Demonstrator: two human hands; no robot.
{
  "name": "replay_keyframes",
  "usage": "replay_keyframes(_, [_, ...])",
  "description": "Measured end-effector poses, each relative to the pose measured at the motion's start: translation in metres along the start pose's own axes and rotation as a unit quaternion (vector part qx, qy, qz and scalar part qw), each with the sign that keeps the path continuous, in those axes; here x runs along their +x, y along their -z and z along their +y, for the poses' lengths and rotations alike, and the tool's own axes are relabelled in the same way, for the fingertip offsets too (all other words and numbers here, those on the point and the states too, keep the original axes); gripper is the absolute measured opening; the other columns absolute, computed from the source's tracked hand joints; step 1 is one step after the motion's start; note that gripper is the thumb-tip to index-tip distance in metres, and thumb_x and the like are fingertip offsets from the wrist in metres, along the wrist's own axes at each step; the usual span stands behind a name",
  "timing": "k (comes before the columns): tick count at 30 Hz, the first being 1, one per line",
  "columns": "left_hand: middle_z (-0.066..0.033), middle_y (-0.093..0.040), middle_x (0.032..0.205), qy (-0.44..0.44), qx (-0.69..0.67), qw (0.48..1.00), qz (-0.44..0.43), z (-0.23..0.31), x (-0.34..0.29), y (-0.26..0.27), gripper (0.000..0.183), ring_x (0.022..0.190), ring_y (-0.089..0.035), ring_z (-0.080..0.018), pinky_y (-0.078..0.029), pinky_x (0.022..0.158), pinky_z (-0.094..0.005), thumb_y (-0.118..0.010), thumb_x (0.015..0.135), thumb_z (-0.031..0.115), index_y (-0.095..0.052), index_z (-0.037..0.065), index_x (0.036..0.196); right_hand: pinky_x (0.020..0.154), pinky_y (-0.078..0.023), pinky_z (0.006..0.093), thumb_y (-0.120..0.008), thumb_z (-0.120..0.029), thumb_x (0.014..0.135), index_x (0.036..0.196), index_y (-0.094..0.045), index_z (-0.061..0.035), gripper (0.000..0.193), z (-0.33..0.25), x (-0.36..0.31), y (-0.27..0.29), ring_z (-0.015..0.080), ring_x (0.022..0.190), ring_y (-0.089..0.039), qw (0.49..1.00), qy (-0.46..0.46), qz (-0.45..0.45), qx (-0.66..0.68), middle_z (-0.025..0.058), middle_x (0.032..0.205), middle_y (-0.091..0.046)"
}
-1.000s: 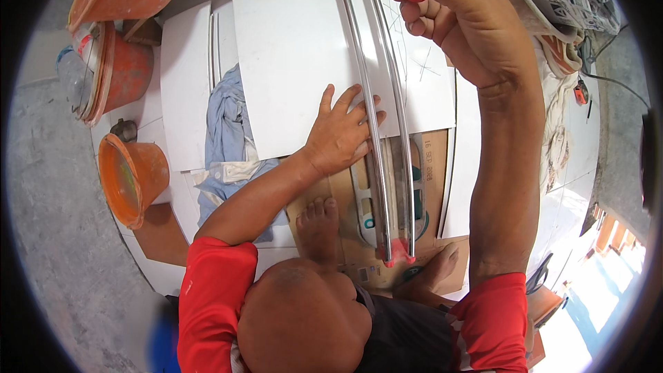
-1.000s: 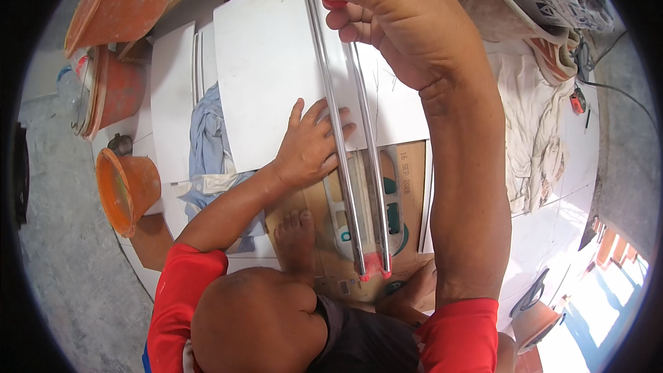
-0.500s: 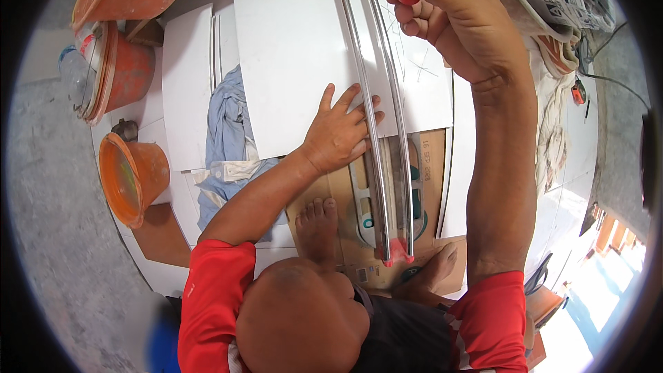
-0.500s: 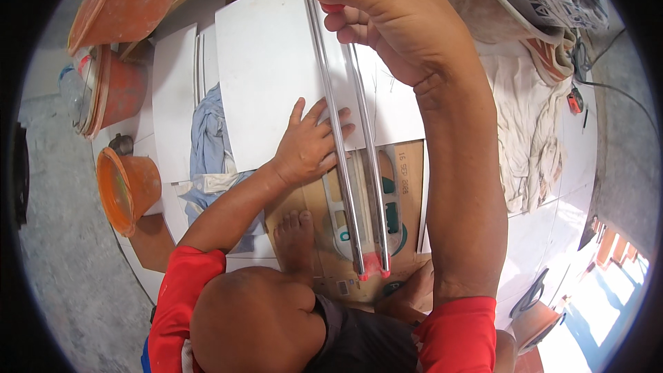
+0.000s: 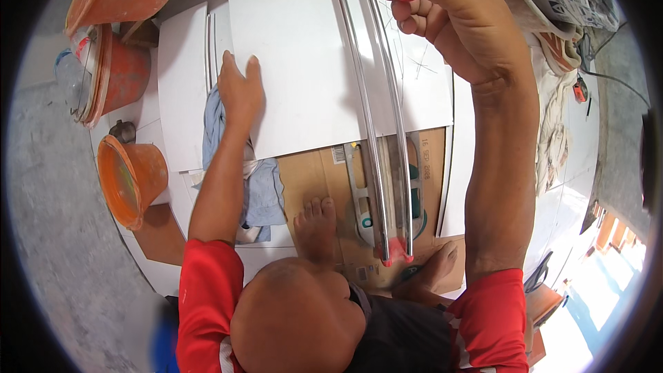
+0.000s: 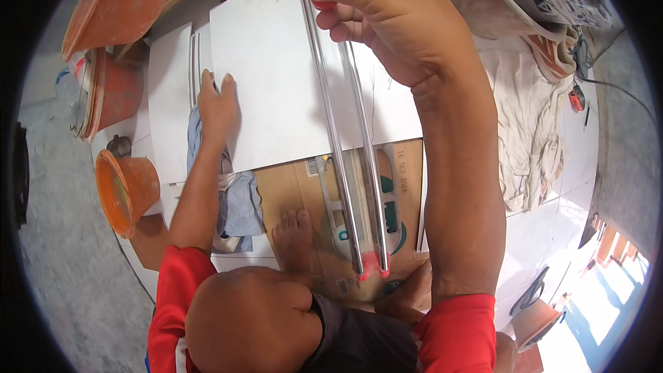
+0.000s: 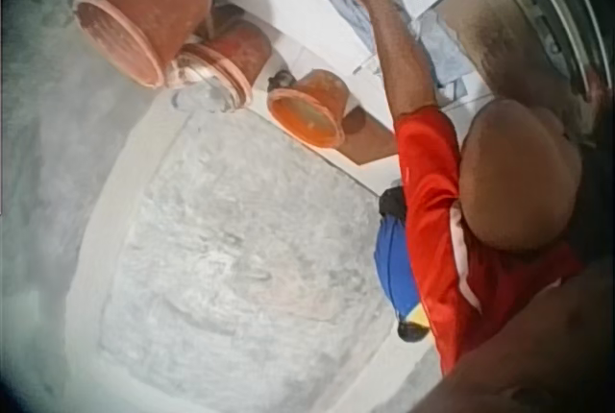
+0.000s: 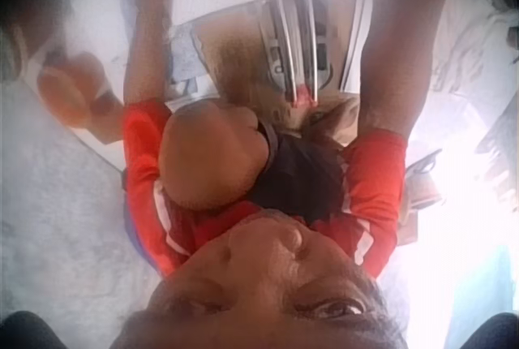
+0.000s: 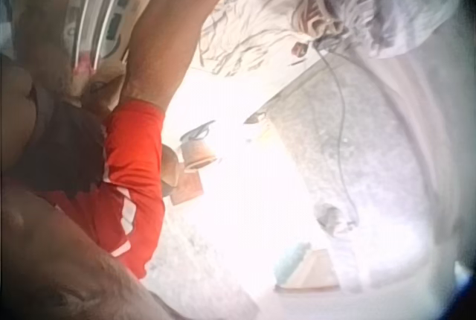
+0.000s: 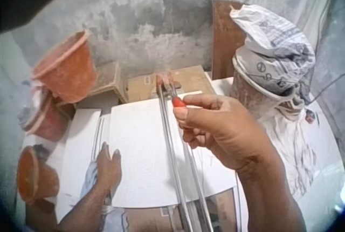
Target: The person uses a manual tile cutter to score and snap white ceramic tiles. They position each tile on the cutter, score it with the cutting wheel, and then apply pressure to snap it along the line. The cut pieces are placed aside.
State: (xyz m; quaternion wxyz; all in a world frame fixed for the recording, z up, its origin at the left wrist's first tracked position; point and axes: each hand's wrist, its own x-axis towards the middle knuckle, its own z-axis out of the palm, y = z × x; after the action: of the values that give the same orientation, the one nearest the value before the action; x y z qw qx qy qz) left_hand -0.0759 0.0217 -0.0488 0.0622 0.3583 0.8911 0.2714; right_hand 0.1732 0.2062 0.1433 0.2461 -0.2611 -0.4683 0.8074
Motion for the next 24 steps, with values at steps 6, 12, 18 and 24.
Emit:
replay_keyframes(6, [-0.0311, -0.057, 0.137, 0.131, -0.045, 0.99, -0.039, -0.025, 0.065, -0.019, 0.059, 0.13, -0.054, -0.0417, -0.042, 0.111, -0.042, -0.053, 0.1, 0.033, -0.049, -0.01, 0.141, 0.065, -0.046, 0.025, -0.078, -0.019, 0.088, 0.12, -0.061, 0.0093, 0.046, -0.002, -0.001, -0.007, 0.0116, 0.071, -0.058, 0.998, -0.014, 0.055, -0.03, 0.0052, 0.084, -0.064])
replay_keyframes(12, [-0.024, -0.065, 0.123, 0.157, -0.134, 0.979, -0.004, -0.03, 0.07, -0.034, 0.051, 0.114, -0.061, -0.0323, -0.046, 0.099, -0.0378, -0.058, 0.098, 0.029, -0.057, -0.008, 0.133, 0.065, -0.047, 0.0255, -0.079, -0.02, 0.087, 0.121, -0.061, 0.0083, 0.048, -0.001, -0.001, -0.009, 0.0119, 0.071, -0.058, 0.997, -0.01, 0.072, -0.036, 0.0049, 0.085, -0.065])
replay_keyframes(18, [-0.0244, -0.065, 0.123, 0.156, -0.14, 0.978, 0.016, -0.033, 0.072, -0.032, 0.051, 0.114, -0.062, -0.0311, -0.047, 0.099, -0.0363, -0.06, 0.097, 0.028, -0.058, -0.008, 0.133, 0.066, -0.047, 0.0255, -0.079, -0.02, 0.087, 0.121, -0.061, 0.0083, 0.048, -0.002, -0.005, -0.012, 0.0118, 0.071, -0.059, 0.998, 0.007, 0.053, -0.029, 0.0048, 0.085, -0.065])
replay_keyframes(24, [-0.0251, -0.065, 0.127, 0.174, -0.174, 0.969, -0.005, -0.03, 0.072, -0.031, 0.054, 0.118, -0.062, -0.0297, -0.046, 0.101, -0.0346, -0.063, 0.096, 0.029, -0.057, -0.009, 0.134, 0.065, -0.047, 0.0254, -0.079, -0.019, 0.086, 0.121, -0.061, 0.0088, 0.048, 0.003, 0.002, -0.007, 0.0119, 0.07, -0.059, 0.996, -0.016, 0.086, -0.036, 0.0053, 0.085, -0.065])
